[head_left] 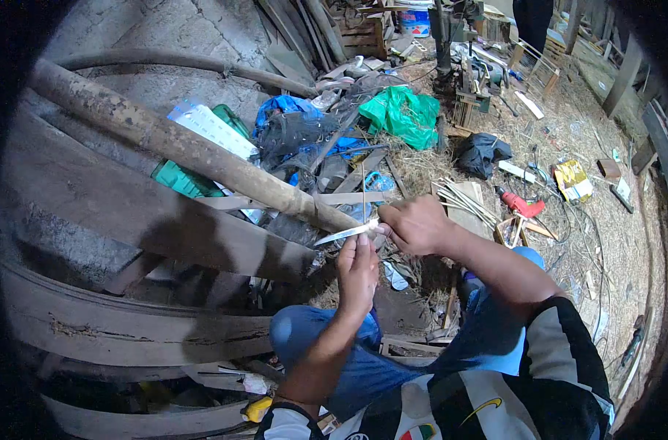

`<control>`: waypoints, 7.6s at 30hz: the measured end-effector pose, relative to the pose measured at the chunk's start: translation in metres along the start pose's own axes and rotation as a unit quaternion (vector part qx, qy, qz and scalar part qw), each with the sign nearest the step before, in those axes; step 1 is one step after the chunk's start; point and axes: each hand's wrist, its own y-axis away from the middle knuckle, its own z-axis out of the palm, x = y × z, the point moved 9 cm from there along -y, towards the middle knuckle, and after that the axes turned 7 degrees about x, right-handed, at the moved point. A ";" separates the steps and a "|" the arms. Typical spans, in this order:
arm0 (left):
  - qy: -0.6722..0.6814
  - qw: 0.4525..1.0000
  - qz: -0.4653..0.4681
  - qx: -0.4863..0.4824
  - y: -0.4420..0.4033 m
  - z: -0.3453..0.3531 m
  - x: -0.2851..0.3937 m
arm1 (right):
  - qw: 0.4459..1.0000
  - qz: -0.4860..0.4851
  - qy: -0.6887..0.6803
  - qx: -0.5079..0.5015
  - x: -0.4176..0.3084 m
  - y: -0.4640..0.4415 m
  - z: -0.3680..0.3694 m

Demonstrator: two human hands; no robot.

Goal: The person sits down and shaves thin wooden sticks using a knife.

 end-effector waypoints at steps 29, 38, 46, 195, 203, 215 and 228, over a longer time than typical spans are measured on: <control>-0.031 0.999 0.034 0.017 -0.008 -0.014 -0.011 | 0.997 0.067 -0.023 -0.037 -0.007 0.007 0.009; -0.035 0.999 0.019 0.006 0.000 -0.010 -0.009 | 0.999 0.051 0.007 0.004 0.018 0.002 0.010; -0.043 0.998 -0.013 -0.035 0.010 -0.001 -0.019 | 0.963 0.260 0.026 0.072 0.118 -0.003 -0.024; 0.052 0.991 -0.093 -0.076 0.011 -0.020 -0.008 | 0.969 0.232 0.088 -0.003 0.132 0.002 -0.013; -0.051 0.998 0.019 0.036 0.005 -0.032 0.005 | 0.973 0.189 0.052 0.122 0.073 0.006 -0.025; -0.019 0.997 0.036 0.061 0.005 -0.033 0.009 | 0.997 -0.003 -0.071 0.013 -0.013 0.013 0.007; -0.092 0.989 0.097 0.068 0.012 -0.030 0.018 | 0.995 0.093 0.000 0.021 0.033 0.001 -0.011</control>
